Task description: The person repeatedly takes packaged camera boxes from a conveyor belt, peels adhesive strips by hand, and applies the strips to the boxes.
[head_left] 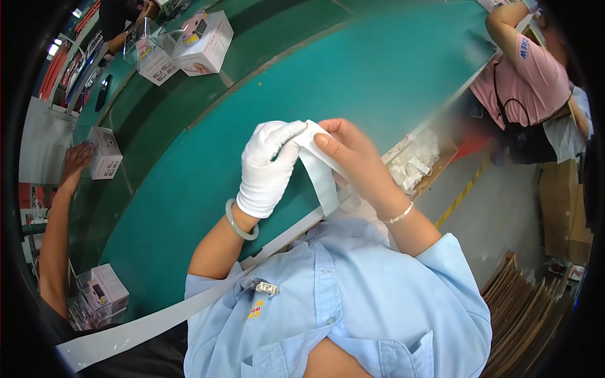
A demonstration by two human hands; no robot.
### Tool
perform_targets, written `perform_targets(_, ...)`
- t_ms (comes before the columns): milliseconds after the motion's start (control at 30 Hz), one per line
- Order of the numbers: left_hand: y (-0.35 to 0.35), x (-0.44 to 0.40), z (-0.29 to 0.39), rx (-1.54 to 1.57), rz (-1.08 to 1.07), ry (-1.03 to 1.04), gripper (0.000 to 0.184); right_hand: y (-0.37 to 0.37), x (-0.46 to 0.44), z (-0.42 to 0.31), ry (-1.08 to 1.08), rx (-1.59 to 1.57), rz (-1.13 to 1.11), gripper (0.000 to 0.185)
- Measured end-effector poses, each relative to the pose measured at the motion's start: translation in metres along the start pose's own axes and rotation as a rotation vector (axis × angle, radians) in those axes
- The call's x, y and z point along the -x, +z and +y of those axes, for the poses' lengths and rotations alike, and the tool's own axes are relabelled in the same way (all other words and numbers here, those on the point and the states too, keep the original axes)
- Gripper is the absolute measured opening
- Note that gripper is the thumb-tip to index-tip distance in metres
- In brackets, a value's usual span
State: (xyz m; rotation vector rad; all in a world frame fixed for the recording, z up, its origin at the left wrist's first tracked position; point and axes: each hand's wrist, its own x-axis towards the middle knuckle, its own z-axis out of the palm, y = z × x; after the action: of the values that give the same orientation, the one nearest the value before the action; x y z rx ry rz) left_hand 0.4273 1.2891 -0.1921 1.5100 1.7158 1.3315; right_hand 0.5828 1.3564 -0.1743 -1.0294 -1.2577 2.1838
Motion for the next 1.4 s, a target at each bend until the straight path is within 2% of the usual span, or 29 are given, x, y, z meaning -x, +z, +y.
perform_targets(67, 0.0, 0.001, -0.001, -0.18, 0.044, 0.181, 0.023, -0.001, 0.005, 0.001, -0.001, -0.006, 0.027, 0.03)
perform_targets(367, 0.01, 0.001, 0.014, -0.226, 0.146, 0.26, 0.025, -0.009, 0.015, 0.008, -0.14, 0.11, 0.094, 0.029)
perform_targets(433, 0.011, -0.005, 0.015, -0.259, 0.124, 0.297, 0.025, -0.013, 0.011, 0.007, -0.237, 0.121, 0.112, 0.026)
perform_targets(500, 0.014, -0.009, 0.015, -0.294, 0.107, 0.342, 0.025, -0.015, 0.014, -0.003, -0.162, 0.067, 0.108, 0.026)
perform_targets(567, 0.019, -0.006, 0.015, -0.116, 0.089, 0.169, 0.02, -0.017, 0.015, -0.008, -0.089, 0.015, 0.103, 0.026)
perform_targets(600, 0.022, -0.007, 0.019, -0.118, 0.09, 0.172, 0.02, -0.018, 0.014, -0.007, -0.08, -0.024, 0.1, 0.026)
perform_targets(667, 0.029, -0.007, 0.029, 0.245, 0.05, -0.183, 0.016, -0.019, 0.011, -0.005, -0.072, -0.063, 0.094, 0.026)
perform_targets(733, 0.036, -0.009, 0.032, 0.302, 0.06, -0.195, 0.013, -0.02, 0.008, -0.001, -0.163, -0.102, 0.153, 0.026)
perform_targets(800, 0.038, -0.011, 0.04, 0.33, -0.007, -0.308, 0.014, -0.025, 0.009, -0.006, -0.152, -0.09, 0.14, 0.024)
perform_targets(1067, 0.052, -0.017, 0.045, 0.309, -0.057, -0.328, 0.013, -0.04, 0.005, -0.008, -0.204, -0.122, 0.158, 0.016)
perform_targets(1167, 0.057, -0.018, 0.044, 0.353, -0.06, -0.407, 0.012, -0.042, 0.001, -0.007, -0.222, -0.165, 0.178, 0.015)
perform_targets(1233, 0.062, -0.016, 0.039, 0.316, -0.095, -0.353, 0.011, -0.045, 0.001, -0.01, -0.148, -0.176, 0.174, 0.016)
perform_targets(1400, 0.064, -0.016, 0.036, 0.322, -0.135, -0.386, 0.009, -0.045, -0.004, -0.011, -0.141, -0.219, 0.194, 0.018)
